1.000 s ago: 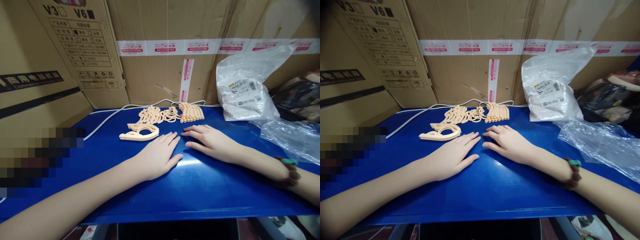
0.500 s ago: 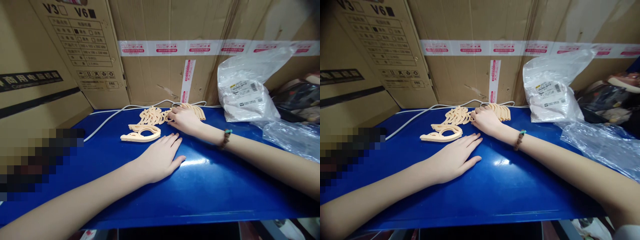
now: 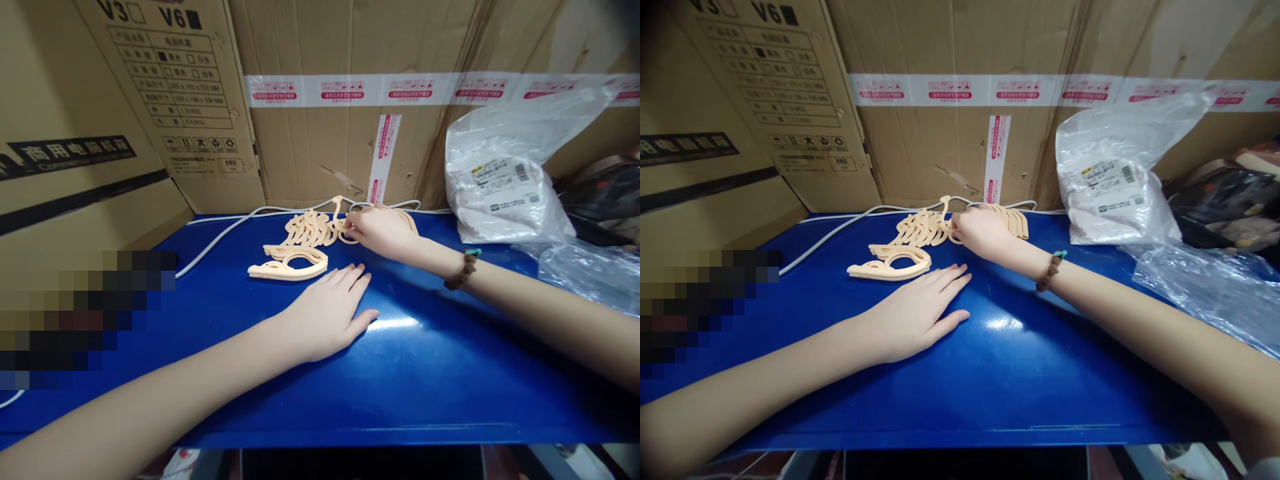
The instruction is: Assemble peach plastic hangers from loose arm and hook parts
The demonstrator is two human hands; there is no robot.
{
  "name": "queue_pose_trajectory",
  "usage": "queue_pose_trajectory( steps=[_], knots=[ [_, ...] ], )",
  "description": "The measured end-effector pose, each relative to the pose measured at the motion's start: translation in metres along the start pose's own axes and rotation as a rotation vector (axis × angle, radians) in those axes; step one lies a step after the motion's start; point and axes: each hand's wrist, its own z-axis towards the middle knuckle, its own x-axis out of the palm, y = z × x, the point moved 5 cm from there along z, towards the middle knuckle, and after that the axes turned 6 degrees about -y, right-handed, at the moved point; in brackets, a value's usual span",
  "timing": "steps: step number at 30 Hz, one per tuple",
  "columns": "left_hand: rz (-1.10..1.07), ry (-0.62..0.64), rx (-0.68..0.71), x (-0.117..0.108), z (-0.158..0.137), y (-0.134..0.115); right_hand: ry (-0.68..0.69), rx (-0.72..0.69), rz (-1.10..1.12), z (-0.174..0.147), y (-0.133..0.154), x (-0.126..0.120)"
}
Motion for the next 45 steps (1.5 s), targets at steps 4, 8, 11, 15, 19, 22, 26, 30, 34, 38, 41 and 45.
queue_pose_trajectory(
  steps=[4, 8, 11, 15, 19, 22, 26, 30, 34, 38, 41, 45],
  knots=[
    [0.001, -0.012, 0.004, 0.000, -0.001, 0.000, -0.038, 0.025, 0.045, -0.016, -0.009, -0.020],
    [-0.009, -0.032, 0.012, -0.001, -0.002, -0.001, -0.062, 0.010, 0.207, -0.052, -0.011, -0.033],
    [-0.031, -0.052, 0.020, -0.001, -0.003, 0.000, -0.010, 0.041, 0.323, -0.080, -0.010, -0.033],
    [-0.138, -0.131, 0.012, -0.005, -0.001, 0.003, 0.112, 0.071, 0.417, -0.103, -0.006, -0.029],
    [-0.254, -0.251, -0.049, -0.014, 0.000, 0.007, 0.195, 0.093, 0.449, -0.109, -0.001, -0.029],
    [-0.311, -0.299, -0.054, -0.017, 0.001, 0.007, 0.220, 0.071, 0.444, -0.110, 0.004, -0.030],
    [-0.298, -0.271, 0.040, -0.015, 0.001, 0.003, 0.216, 0.035, 0.485, -0.111, 0.010, -0.028],
    [-0.294, -0.228, 0.091, -0.014, 0.002, 0.001, 0.204, -0.020, 0.519, -0.114, 0.013, -0.028],
    [-0.294, -0.206, 0.091, -0.015, 0.004, 0.000, 0.231, -0.047, 0.567, -0.113, 0.015, -0.030],
    [-0.284, -0.185, 0.072, -0.015, 0.005, 0.001, 0.173, 0.068, 0.603, -0.105, -0.007, -0.032],
    [-0.295, -0.175, 0.051, -0.015, 0.005, 0.003, -0.072, 0.308, 0.367, -0.100, -0.050, -0.029],
    [-0.306, -0.162, 0.044, -0.014, 0.004, 0.004, -0.091, 0.329, 0.080, -0.100, -0.088, -0.004]
  ],
)
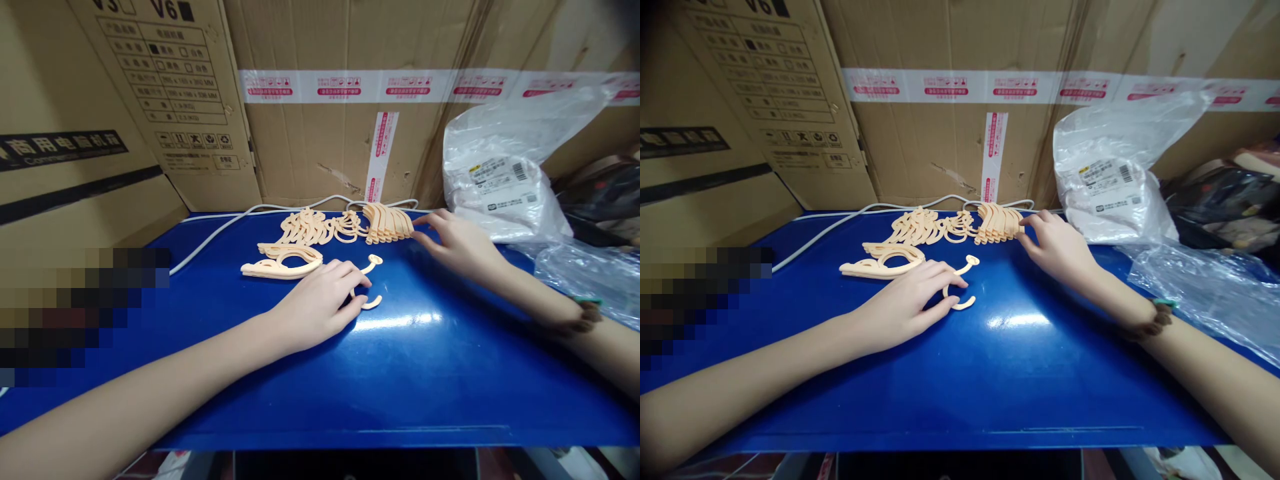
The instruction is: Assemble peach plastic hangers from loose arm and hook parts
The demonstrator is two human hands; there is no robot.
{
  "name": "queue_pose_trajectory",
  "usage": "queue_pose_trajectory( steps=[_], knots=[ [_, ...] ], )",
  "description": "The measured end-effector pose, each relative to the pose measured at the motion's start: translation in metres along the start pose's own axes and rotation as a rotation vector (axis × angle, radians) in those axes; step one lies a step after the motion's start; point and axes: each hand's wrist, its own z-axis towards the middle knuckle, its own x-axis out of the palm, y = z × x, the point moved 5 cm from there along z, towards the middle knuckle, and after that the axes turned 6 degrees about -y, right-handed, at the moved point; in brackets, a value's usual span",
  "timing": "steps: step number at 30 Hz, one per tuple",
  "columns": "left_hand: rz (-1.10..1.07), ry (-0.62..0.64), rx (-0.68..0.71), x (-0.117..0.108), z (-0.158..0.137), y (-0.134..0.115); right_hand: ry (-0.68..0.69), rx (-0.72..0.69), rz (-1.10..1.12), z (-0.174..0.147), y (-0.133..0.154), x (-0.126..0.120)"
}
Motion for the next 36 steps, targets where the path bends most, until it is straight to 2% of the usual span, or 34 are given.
queue_pose_trajectory(
  steps=[4, 9, 16, 22, 25, 30, 36],
  knots=[
    [-0.001, 0.005, -0.003, 0.001, 0.000, 0.000, 0.144, -0.018, -0.071, -0.002, -0.012, 0.026],
    [0.000, 0.006, 0.000, 0.001, 0.000, -0.001, 0.192, -0.037, -0.083, -0.006, -0.007, 0.034],
    [0.003, 0.006, 0.003, 0.000, 0.001, -0.002, 0.195, -0.063, -0.150, -0.004, 0.000, 0.020],
    [0.000, 0.011, 0.007, 0.002, 0.000, -0.001, 0.208, -0.078, -0.361, -0.010, 0.011, 0.000],
    [-0.001, 0.008, 0.008, 0.002, 0.000, -0.001, 0.185, -0.097, -0.337, -0.011, 0.013, 0.002],
    [0.001, 0.020, -0.002, 0.001, -0.001, -0.002, 0.308, -0.018, -0.199, -0.014, 0.009, 0.013],
    [0.003, 0.013, 0.011, 0.002, -0.001, -0.002, 0.319, -0.014, -0.278, -0.015, 0.021, -0.011]
  ],
)
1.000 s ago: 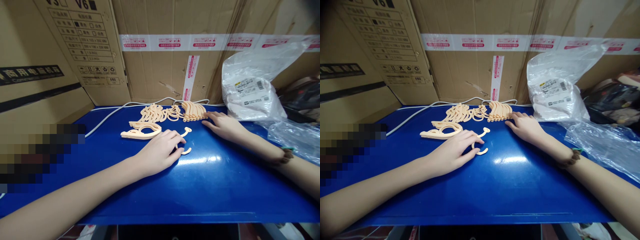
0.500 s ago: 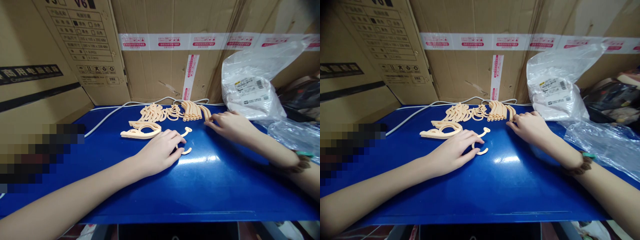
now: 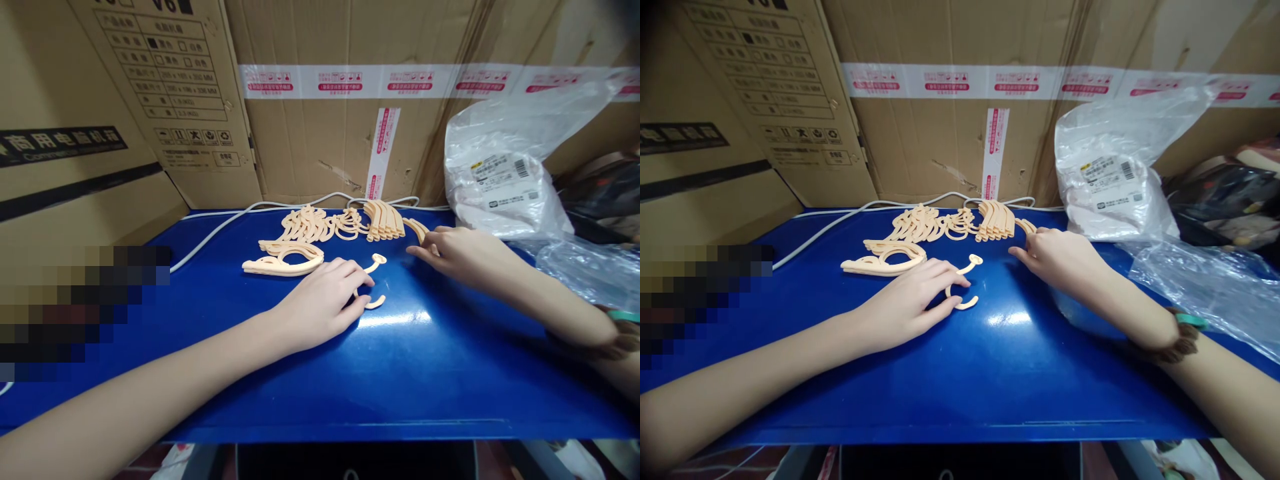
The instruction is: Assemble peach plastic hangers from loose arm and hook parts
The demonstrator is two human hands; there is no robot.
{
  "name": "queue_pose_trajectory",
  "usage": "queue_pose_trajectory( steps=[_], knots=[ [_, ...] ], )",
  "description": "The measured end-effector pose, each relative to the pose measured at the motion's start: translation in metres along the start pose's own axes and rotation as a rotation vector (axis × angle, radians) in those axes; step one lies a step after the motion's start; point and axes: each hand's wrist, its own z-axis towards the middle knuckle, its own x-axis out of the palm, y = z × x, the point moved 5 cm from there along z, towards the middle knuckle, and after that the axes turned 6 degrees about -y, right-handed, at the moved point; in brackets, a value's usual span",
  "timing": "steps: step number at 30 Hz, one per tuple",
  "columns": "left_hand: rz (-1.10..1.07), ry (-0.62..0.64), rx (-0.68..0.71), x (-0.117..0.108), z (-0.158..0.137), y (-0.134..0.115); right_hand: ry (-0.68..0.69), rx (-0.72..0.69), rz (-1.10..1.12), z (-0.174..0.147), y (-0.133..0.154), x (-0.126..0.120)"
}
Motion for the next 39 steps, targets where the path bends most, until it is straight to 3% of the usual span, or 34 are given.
queue_pose_trajectory(
  steps=[4, 8, 13, 19, 25, 30, 34, 39],
  knots=[
    [0.001, -0.005, 0.012, 0.001, -0.001, 0.000, -0.074, 0.095, -0.071, -0.002, -0.006, -0.011],
    [0.003, -0.005, 0.015, 0.001, -0.001, 0.000, -0.169, 0.114, -0.075, 0.002, -0.009, -0.004],
    [0.010, -0.007, 0.012, 0.000, 0.000, 0.000, -0.004, 0.082, -0.061, 0.003, -0.011, 0.015],
    [0.012, -0.019, 0.018, 0.000, -0.001, 0.001, 0.188, -0.032, 0.004, -0.015, -0.008, 0.010],
    [0.016, -0.042, -0.005, 0.000, 0.000, 0.003, 0.198, -0.195, 0.230, -0.031, 0.020, -0.006],
    [-0.108, -0.154, -0.115, -0.005, 0.001, 0.008, 0.185, -0.303, 0.424, -0.032, 0.048, -0.018],
    [-0.231, -0.181, -0.207, -0.008, 0.001, 0.011, 0.099, -0.289, 0.462, -0.031, 0.058, -0.022],
    [-0.500, -0.156, -0.261, -0.006, 0.002, 0.009, -0.171, -0.320, 0.522, -0.033, 0.062, -0.031]
  ],
)
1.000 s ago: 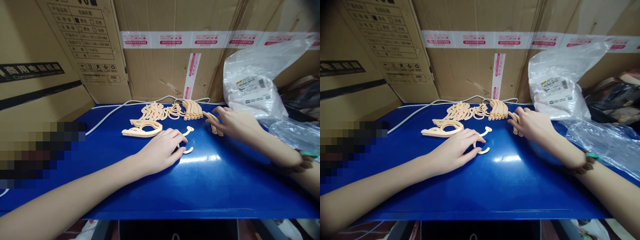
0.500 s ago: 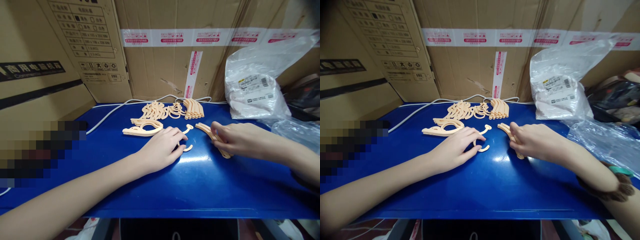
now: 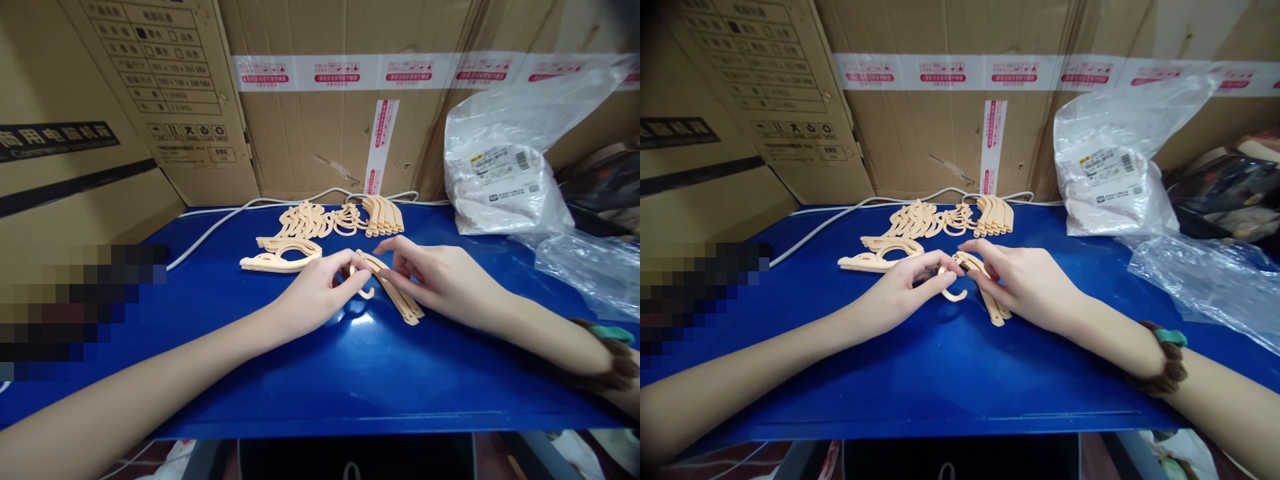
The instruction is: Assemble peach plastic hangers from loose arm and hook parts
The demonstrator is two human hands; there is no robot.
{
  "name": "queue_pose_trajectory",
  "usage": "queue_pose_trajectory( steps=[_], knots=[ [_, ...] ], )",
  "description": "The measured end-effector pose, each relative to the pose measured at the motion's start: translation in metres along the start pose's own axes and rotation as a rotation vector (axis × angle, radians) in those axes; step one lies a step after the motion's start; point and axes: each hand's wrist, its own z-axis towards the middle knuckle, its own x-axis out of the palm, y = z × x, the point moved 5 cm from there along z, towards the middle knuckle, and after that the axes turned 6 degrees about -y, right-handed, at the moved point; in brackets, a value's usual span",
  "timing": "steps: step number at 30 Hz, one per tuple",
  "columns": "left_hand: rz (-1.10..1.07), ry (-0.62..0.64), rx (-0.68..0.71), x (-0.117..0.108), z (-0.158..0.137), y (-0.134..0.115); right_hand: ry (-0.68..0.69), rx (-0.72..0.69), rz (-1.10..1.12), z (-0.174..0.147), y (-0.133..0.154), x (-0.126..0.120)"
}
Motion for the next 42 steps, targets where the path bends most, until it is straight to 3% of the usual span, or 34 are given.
queue_pose_trajectory(
  steps=[6, 17, 27, 31, 34, 38, 42],
  knots=[
    [-0.217, 0.051, -0.023, 0.002, -0.003, -0.004, -0.092, -0.206, -0.074, -0.004, 0.011, 0.000],
    [-0.412, 0.125, 0.005, 0.003, -0.006, -0.008, -0.061, -0.175, 0.016, 0.001, 0.008, -0.004],
    [-0.450, 0.090, 0.069, 0.001, -0.009, -0.010, -0.030, -0.107, 0.054, 0.002, 0.001, -0.002],
    [-0.259, -0.056, 0.117, -0.007, -0.005, -0.004, -0.077, 0.036, 0.129, 0.004, -0.011, -0.004],
    [0.070, -0.088, 0.181, -0.010, -0.003, -0.004, -0.135, 0.127, 0.275, 0.005, -0.017, -0.005],
    [0.452, 0.068, 0.381, 0.001, -0.006, -0.009, -0.117, 0.233, 0.495, 0.004, -0.020, 0.001],
    [0.552, 0.262, 0.427, 0.015, -0.014, -0.008, -0.122, 0.205, 0.476, 0.004, -0.018, 0.006]
  ],
)
